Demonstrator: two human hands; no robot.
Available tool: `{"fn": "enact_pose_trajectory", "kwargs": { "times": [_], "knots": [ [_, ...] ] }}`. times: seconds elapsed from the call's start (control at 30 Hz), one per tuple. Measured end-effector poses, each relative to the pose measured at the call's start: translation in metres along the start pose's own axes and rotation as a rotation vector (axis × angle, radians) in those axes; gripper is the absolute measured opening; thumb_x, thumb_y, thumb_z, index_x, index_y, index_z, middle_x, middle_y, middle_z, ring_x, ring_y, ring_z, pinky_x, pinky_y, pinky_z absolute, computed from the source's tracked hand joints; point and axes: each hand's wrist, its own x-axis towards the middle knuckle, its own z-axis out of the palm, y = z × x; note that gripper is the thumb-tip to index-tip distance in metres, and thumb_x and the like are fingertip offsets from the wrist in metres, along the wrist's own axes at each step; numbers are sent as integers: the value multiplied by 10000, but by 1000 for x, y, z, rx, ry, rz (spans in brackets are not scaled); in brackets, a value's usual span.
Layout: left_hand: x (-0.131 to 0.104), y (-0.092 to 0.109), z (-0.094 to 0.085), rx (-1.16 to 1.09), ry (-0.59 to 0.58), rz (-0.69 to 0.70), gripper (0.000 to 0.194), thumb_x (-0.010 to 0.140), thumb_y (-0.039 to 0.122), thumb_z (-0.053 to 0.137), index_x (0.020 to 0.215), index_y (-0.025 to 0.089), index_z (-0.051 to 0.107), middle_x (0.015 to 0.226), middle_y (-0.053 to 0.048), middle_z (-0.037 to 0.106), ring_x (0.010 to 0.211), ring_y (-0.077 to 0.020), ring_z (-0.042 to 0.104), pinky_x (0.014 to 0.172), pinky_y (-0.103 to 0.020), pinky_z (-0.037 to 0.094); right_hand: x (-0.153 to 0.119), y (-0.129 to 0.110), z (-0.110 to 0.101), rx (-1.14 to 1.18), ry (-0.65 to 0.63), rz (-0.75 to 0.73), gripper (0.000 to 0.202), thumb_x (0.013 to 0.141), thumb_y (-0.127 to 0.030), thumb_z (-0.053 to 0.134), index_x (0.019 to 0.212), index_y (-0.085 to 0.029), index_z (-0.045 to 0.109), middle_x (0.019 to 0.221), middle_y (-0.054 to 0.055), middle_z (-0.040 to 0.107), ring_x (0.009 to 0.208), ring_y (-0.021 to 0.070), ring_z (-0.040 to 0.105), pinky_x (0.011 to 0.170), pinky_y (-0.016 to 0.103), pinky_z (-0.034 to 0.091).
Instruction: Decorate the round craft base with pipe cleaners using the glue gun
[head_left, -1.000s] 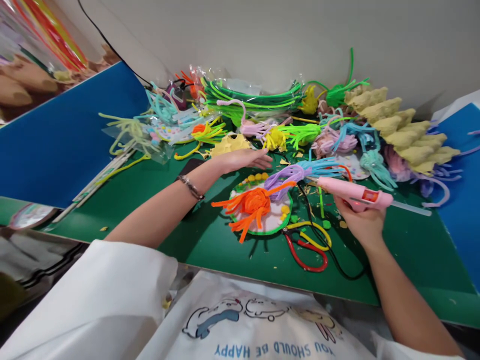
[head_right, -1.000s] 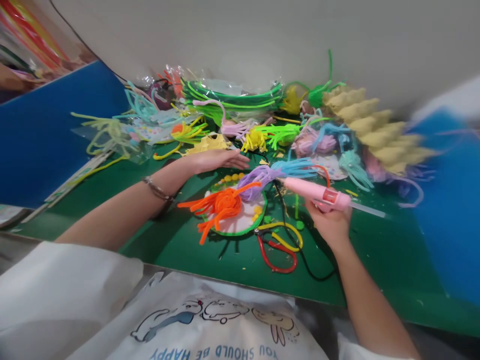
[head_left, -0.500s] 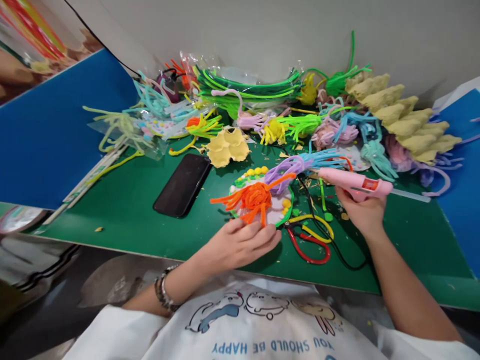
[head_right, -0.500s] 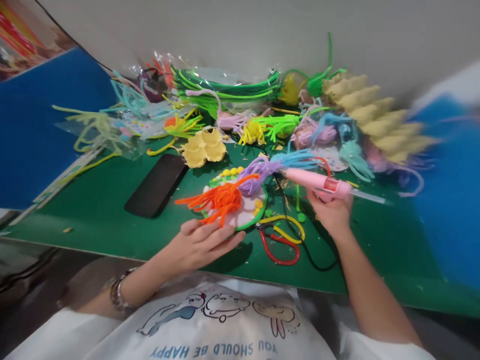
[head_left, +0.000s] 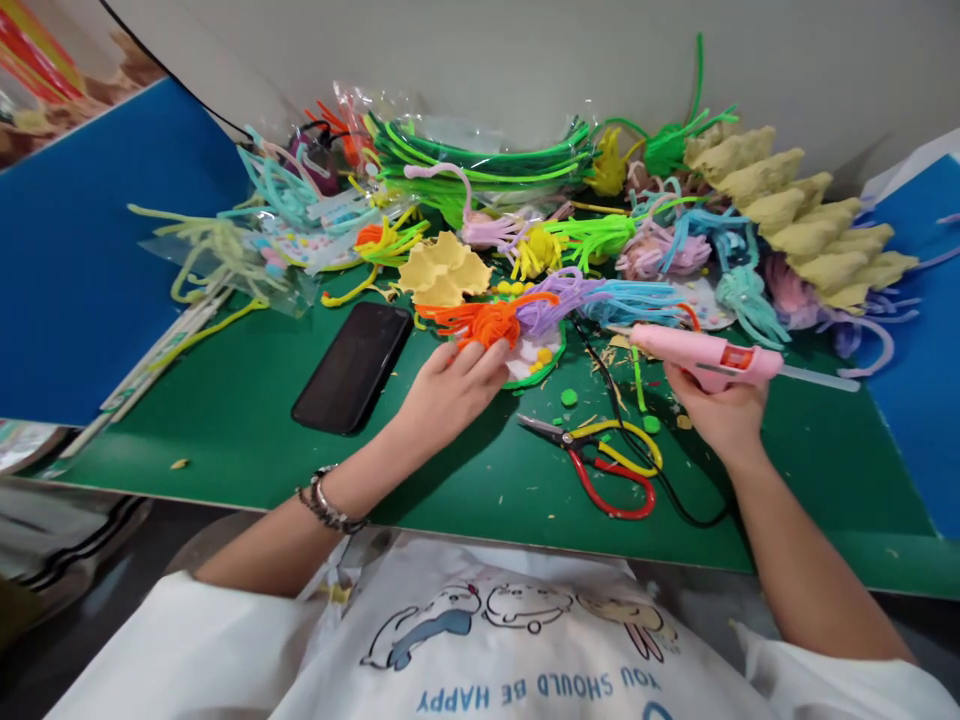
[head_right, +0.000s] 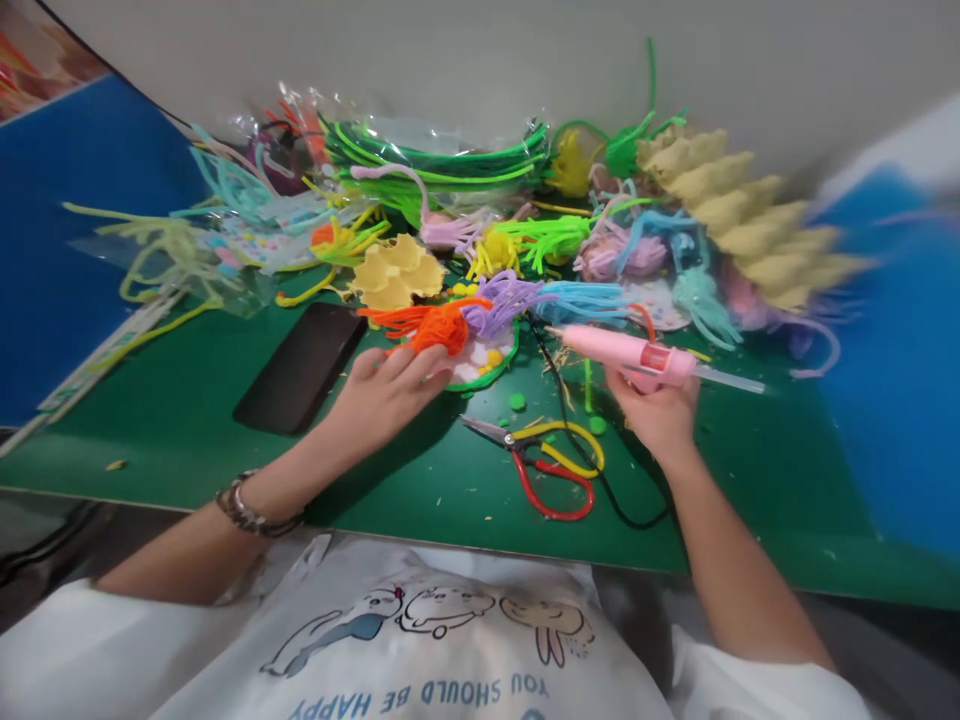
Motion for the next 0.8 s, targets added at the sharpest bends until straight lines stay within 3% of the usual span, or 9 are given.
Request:
{"fn": "enact_pose_trajectory", "kwargs": {
  "times": [0.13, 0.23, 0.37, 0.43, 0.6, 0.67, 0.8],
  "knots": [
    [9, 11, -21, 100, -28, 87, 280, 956, 75, 418, 917, 166, 680, 1093, -125, 713, 806, -205, 654, 664, -348, 415, -1, -1, -1, -1, 11, -24, 417, 613, -655, 642, 606, -253, 534, 609, 46, 610, 605, 232, 609, 663, 410, 564],
    [21, 30, -29, 6, -45, 171, 264, 983, 112, 428, 1007, 186, 681, 1074, -88, 714, 733, -155, 646, 617, -306, 426, -2, -3, -2, -8, 10, -45, 416, 615, -655, 640, 597, -254, 531, 607, 49, 616, 601, 230, 611, 675, 410, 568],
    [50, 55, -16, -61, -236, 90, 266, 991, 117, 466, 1155, 141, 673, 1031, -119, 707, 839, -191, 674, 559, -279, 418, -3, -5, -4, 19, -25, -59, 414, 633, -653, 642, 618, -252, 539, 643, 58, 641, 653, 248, 643, 747, 433, 584],
    [64, 62, -8, -101, -321, 87, 244, 989, 104, 476, 1103, 118, 691, 1002, -132, 703, 918, -215, 672, 609, -277, 456, -3, -6, -4, 36, -5, -80, 426, 630, -670, 638, 620, -256, 539, 644, 59, 645, 672, 260, 654, 775, 449, 587],
    [65, 57, -6, -235, -418, 117, 197, 975, 97, 514, 994, 102, 710, 921, -116, 711, 911, -222, 669, 713, -296, 517, -3, -8, -6, 79, 17, -103, 444, 632, -686, 645, 629, -260, 521, 639, 49, 617, 681, 262, 653, 778, 461, 592],
    [53, 44, -14, -400, -303, 64, 146, 949, 106, 576, 1010, 109, 709, 924, -97, 720, 860, -205, 674, 709, -286, 526, -4, -10, -9, 73, 13, -99, 436, 631, -663, 671, 636, -263, 498, 646, 40, 602, 683, 248, 642, 761, 443, 593],
    [22, 18, -33, -879, 221, -219, 106, 900, 166, 687, 999, 162, 724, 982, -45, 725, 858, -138, 673, 761, -228, 543, -10, -13, -15, 118, -69, -104, 381, 648, -572, 723, 682, -253, 518, 649, 2, 597, 647, 200, 599, 687, 393, 582]
  ]
}}
